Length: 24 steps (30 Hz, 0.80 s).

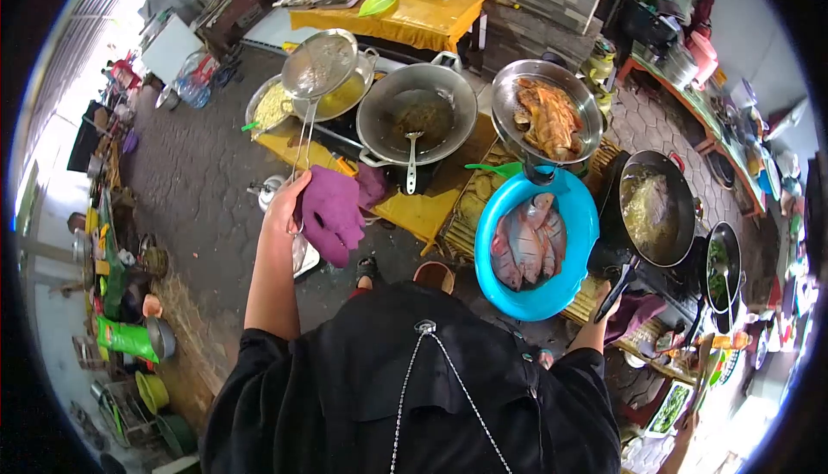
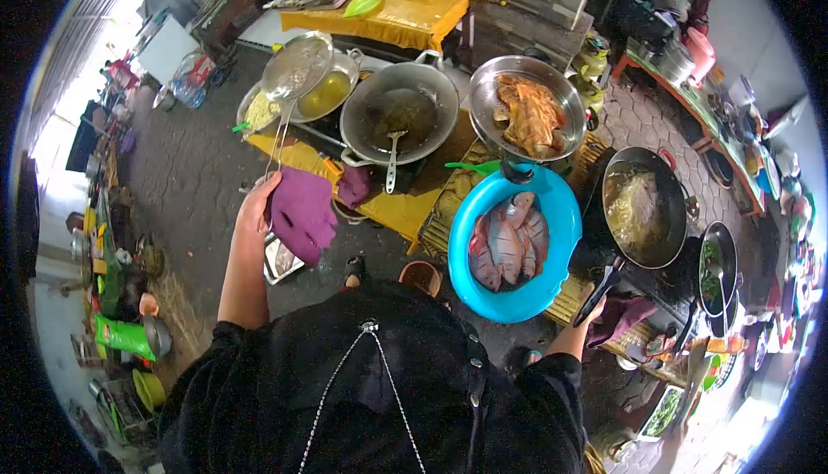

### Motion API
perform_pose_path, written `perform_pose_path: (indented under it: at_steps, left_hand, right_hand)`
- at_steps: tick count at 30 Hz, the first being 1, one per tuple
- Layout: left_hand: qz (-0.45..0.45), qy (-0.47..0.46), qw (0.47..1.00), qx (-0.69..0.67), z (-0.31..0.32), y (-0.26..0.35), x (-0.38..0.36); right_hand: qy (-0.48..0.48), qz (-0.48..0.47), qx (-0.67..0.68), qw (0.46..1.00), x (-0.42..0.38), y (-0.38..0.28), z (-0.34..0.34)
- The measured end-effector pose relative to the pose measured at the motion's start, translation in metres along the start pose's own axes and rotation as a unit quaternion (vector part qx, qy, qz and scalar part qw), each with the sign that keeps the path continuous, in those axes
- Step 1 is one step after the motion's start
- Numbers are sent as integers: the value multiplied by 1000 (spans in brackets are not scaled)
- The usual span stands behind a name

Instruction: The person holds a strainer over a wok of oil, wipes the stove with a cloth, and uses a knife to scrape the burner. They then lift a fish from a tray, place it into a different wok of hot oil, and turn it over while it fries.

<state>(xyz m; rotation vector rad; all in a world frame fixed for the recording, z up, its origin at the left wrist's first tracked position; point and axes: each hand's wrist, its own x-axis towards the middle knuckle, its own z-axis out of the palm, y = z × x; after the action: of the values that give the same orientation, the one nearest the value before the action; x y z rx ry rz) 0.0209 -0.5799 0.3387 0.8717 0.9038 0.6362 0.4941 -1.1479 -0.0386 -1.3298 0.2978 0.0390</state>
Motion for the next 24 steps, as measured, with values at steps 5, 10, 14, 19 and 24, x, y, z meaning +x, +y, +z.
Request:
perform_pose_path:
  at_steps: [5,10,14,19,24]
  left_hand:
    - [-24,-11,1000,14,10,3,-17]
    - [-28,-21,999,13,-15,1,-14]
    - [-29,1,1000,1,-15,3,-23]
    - [-30,4,1000,0,-25,1,-28]
    - [-15,28,999,-7,-25,5,-29]
  right_hand:
    - [9,77,145,986,-32,-40,38]
    - [-207,163,-330,906,31,-245,17]
    - [-267,175,-460,828,72,-353,10]
    - [-277,170,-485,812,101,-374,21]
    - [-287,176,-474,813,123,-378,28]
